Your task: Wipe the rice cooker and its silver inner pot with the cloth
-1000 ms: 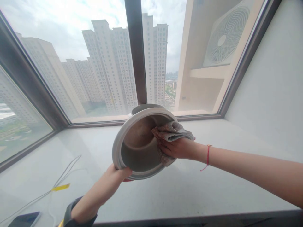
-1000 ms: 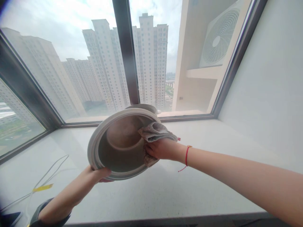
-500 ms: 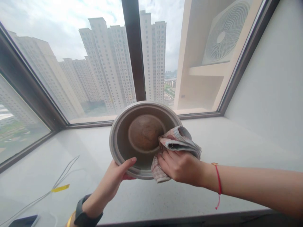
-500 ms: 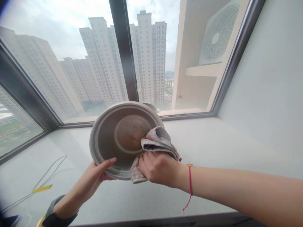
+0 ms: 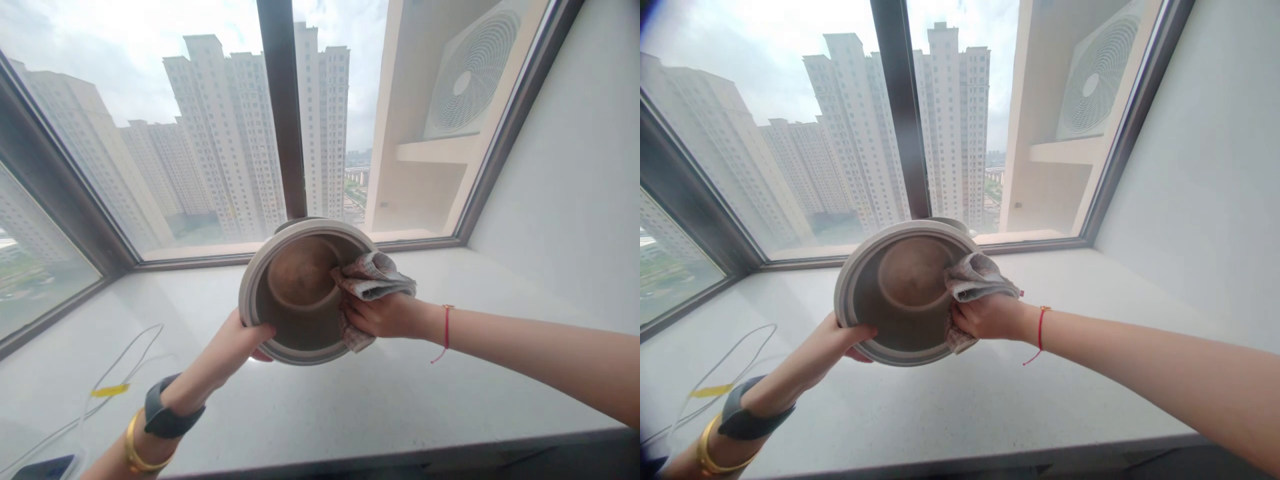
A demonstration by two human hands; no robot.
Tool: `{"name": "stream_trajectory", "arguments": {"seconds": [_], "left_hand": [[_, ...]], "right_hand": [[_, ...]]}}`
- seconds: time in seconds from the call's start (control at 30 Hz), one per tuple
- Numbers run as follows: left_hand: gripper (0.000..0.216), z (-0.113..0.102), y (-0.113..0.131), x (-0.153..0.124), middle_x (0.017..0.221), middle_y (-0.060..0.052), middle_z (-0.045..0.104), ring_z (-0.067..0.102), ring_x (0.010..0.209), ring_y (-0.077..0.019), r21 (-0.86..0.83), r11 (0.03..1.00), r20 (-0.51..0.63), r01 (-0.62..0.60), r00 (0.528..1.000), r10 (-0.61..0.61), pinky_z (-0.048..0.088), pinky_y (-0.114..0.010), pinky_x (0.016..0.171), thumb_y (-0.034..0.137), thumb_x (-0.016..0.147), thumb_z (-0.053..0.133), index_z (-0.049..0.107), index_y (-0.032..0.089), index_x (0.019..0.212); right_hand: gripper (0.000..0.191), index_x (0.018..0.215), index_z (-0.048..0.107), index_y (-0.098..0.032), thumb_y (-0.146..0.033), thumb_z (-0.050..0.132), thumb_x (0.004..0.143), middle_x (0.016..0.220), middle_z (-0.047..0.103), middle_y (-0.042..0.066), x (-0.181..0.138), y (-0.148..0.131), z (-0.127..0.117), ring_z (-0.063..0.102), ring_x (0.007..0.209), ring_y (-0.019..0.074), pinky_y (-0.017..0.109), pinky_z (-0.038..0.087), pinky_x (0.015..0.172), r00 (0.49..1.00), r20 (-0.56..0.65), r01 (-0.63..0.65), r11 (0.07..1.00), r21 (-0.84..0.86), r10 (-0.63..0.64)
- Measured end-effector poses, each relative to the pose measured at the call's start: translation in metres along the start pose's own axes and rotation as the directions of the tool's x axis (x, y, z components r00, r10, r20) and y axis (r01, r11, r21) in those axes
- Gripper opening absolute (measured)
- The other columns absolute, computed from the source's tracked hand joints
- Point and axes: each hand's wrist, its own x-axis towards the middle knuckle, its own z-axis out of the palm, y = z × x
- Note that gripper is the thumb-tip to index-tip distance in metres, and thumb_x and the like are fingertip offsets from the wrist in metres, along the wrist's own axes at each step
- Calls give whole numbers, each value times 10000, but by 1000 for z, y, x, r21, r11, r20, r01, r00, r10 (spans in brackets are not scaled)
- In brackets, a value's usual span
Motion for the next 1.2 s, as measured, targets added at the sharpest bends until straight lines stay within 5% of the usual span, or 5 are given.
{"name": "stream_trajectory", "arguments": {"seconds": [0.17,0.43,0.83,1.07,1.2], "left_hand": [[264,-14,8,1,700,-69,748,734,596,-271,72,997,84,-8,996,2,554,-275,429,199,661,742,687,163,917],[398,44,-45,-30,757,-25,745,709,679,-208,-468,882,-182,52,971,-154,589,-291,582,330,609,832,667,162,929],[452,51,-51,-26,788,-65,756,728,793,-319,-409,913,-296,-3,946,-130,576,-389,628,287,579,804,642,136,973],[459,36,-71,-22,865,-103,768,726,826,-320,-281,956,-227,83,962,-151,581,-407,649,309,602,770,623,139,1002],[457,40,-64,-23,776,-77,759,712,730,-281,-356,931,-218,75,963,-161,578,-389,620,293,570,784,614,135,964]], "right_hand": [[287,938,757,-173,-50,498,940,899,773,87,-6,10,-8,718,1056,276,447,536,1001,994,-77,82,996,17,-81],[179,890,727,-167,-191,562,956,749,725,57,22,-23,-33,706,767,226,435,522,983,971,-173,-160,986,38,165],[369,1274,678,-83,-192,631,925,1422,589,250,51,-73,2,585,1317,344,472,495,1064,744,390,-654,713,253,543],[1515,1600,248,-21,-490,1003,374,1673,150,252,36,-37,-10,166,1548,433,498,209,1274,695,618,-712,469,522,368],[1221,1565,348,-9,-569,897,627,1606,361,256,42,-23,-19,306,1507,414,469,244,1259,666,641,-740,445,504,382]]}}
